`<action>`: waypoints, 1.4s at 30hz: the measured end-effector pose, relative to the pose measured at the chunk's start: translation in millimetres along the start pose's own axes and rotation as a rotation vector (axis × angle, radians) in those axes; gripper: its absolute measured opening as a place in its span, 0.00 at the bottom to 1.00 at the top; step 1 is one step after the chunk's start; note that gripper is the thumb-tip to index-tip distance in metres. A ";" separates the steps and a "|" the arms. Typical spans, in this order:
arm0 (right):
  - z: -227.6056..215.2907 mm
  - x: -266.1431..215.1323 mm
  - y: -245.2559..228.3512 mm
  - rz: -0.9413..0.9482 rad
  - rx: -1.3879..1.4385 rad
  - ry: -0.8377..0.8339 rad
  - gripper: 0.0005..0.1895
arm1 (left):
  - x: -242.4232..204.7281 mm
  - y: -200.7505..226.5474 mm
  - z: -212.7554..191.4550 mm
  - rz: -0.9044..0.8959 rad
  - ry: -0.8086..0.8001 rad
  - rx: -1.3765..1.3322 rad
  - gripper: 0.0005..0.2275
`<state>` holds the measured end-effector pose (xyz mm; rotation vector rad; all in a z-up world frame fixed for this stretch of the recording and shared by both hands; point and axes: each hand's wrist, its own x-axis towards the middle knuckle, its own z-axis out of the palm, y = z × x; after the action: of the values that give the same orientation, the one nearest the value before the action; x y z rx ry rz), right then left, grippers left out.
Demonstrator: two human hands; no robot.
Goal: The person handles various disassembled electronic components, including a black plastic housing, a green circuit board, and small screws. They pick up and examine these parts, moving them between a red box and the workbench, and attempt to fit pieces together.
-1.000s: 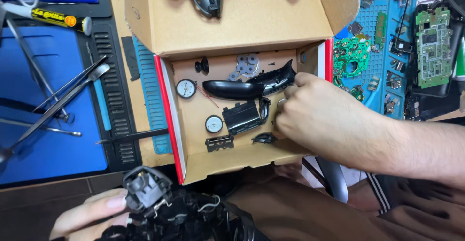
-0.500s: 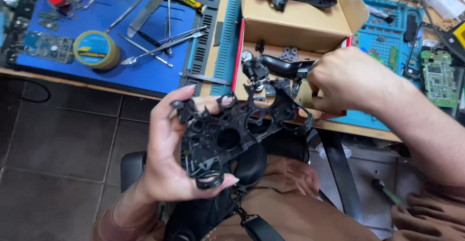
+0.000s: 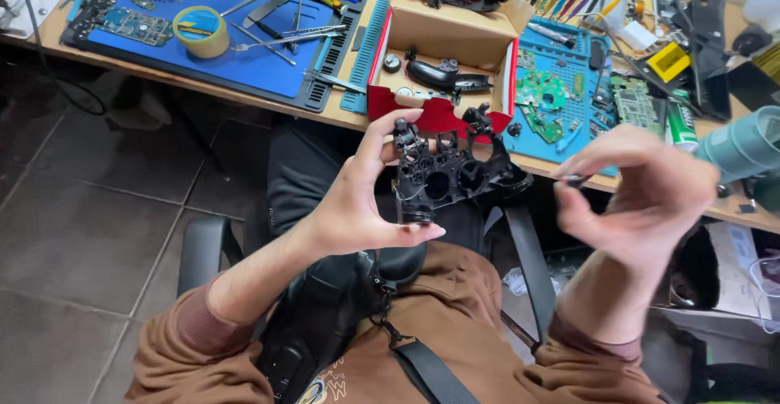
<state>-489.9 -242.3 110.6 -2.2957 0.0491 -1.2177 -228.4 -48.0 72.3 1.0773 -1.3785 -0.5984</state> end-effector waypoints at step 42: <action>48.1 -48.8 -18.6 0.582 0.438 0.003 0.12 | -23.1 -4.3 33.8 -0.301 -0.065 0.012 0.51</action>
<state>-485.2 -191.9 60.8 -1.7244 0.3837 -0.8260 -263.5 -38.4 52.8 1.2962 -1.2853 -0.8511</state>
